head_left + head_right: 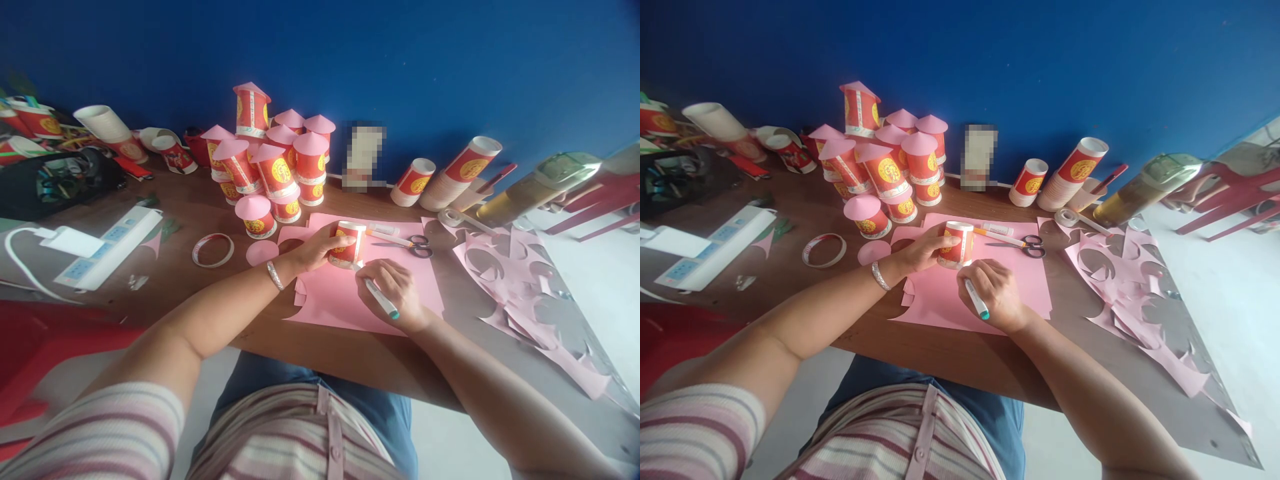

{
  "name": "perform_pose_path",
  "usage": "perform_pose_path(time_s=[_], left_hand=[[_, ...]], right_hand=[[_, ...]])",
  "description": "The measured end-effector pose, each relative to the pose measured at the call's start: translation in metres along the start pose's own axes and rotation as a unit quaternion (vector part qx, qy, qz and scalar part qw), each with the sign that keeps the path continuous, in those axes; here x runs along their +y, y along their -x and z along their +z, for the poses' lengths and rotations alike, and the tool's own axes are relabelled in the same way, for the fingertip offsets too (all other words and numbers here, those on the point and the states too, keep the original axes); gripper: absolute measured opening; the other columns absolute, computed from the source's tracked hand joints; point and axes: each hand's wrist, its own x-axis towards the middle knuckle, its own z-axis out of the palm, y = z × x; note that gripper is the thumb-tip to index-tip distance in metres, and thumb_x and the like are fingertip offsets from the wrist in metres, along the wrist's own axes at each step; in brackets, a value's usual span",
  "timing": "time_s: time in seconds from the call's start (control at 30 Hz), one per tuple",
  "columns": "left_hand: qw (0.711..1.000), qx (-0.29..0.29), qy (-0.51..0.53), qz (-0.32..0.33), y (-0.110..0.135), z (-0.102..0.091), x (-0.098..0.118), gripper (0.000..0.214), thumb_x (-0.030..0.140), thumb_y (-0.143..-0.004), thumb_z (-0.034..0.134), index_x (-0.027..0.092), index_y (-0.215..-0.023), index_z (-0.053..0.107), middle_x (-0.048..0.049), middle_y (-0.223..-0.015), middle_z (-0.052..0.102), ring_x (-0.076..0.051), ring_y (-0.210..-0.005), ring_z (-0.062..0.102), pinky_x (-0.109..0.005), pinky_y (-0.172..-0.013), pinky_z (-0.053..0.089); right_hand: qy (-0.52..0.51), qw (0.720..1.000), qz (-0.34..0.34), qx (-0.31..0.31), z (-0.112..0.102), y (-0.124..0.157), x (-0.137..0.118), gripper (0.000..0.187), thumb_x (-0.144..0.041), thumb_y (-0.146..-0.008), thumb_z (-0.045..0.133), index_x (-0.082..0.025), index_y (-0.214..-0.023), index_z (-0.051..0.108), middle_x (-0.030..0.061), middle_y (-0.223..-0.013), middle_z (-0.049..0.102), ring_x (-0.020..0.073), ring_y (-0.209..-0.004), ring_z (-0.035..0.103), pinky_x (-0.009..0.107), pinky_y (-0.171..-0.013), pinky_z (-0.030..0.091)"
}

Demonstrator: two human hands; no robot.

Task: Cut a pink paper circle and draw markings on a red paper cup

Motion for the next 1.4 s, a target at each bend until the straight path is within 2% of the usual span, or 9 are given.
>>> perform_pose_path(time_s=[0.3, 0.47, 0.97, 1.17, 1.4], left_hand=[[1.000, 0.004, -0.001, -0.006, 0.0004, 0.0011, 0.0011, 0.041, 0.049, -0.083, 0.084, 0.016, -0.082, 0.060, 0.0013, -0.075, 0.056, -0.012, -0.071, 0.051, -0.026, -0.067, 0.044], [1.000, 0.009, 0.002, -0.012, 0.0002, 0.0000, -0.0003, 0.041, 0.049, -0.083, 0.085, 0.016, -0.086, 0.061, 0.0006, -0.078, 0.058, -0.012, -0.071, 0.052, -0.025, -0.066, 0.044], [1.000, 0.001, -0.011, -0.009, 0.0001, 0.0003, 0.0008, 0.041, 0.050, -0.084, 0.082, 0.017, -0.084, 0.059, 0.0018, -0.072, 0.056, -0.013, -0.073, 0.054, -0.026, -0.071, 0.046], [1.000, 0.017, -0.005, -0.017, 0.0015, 0.0025, 0.0038, 0.044, 0.050, -0.081, 0.086, 0.015, -0.093, 0.063, -0.0010, -0.083, 0.061, -0.012, -0.072, 0.054, -0.026, -0.067, 0.045], [1.000, 0.012, -0.001, -0.008, 0.0006, 0.0026, 0.0026, 0.042, 0.049, -0.082, 0.085, 0.015, -0.089, 0.063, -0.0003, -0.081, 0.060, -0.012, -0.073, 0.053, -0.026, -0.069, 0.046]], right_hand=[[-0.005, 1.000, -0.009, -0.005, -0.0006, -0.0020, -0.0015, 0.025, -0.002, -0.093, 0.062, -0.026, -0.098, 0.055, -0.0031, -0.074, 0.067, 0.0147, -0.063, 0.063, 0.029, -0.065, 0.053], [-0.003, 1.000, -0.010, 0.012, -0.0025, -0.0034, -0.0012, 0.026, -0.001, -0.092, 0.063, -0.026, -0.099, 0.056, -0.0031, -0.074, 0.067, 0.0152, -0.064, 0.064, 0.029, -0.066, 0.055], [-0.001, 1.000, -0.002, 0.006, -0.0005, -0.0016, 0.0005, 0.026, -0.001, -0.092, 0.062, -0.025, -0.098, 0.056, -0.0033, -0.076, 0.067, 0.0143, -0.064, 0.062, 0.028, -0.065, 0.053], [-0.010, 1.000, -0.019, 0.006, -0.0025, -0.0028, -0.0007, 0.025, -0.002, -0.092, 0.062, -0.025, -0.099, 0.056, -0.0031, -0.074, 0.067, 0.0146, -0.064, 0.065, 0.029, -0.067, 0.055], [-0.017, 0.999, -0.020, -0.024, -0.0001, 0.0013, -0.0033, 0.025, -0.002, -0.091, 0.062, -0.025, -0.099, 0.056, -0.0045, -0.072, 0.066, 0.0129, -0.061, 0.061, 0.027, -0.063, 0.051]])
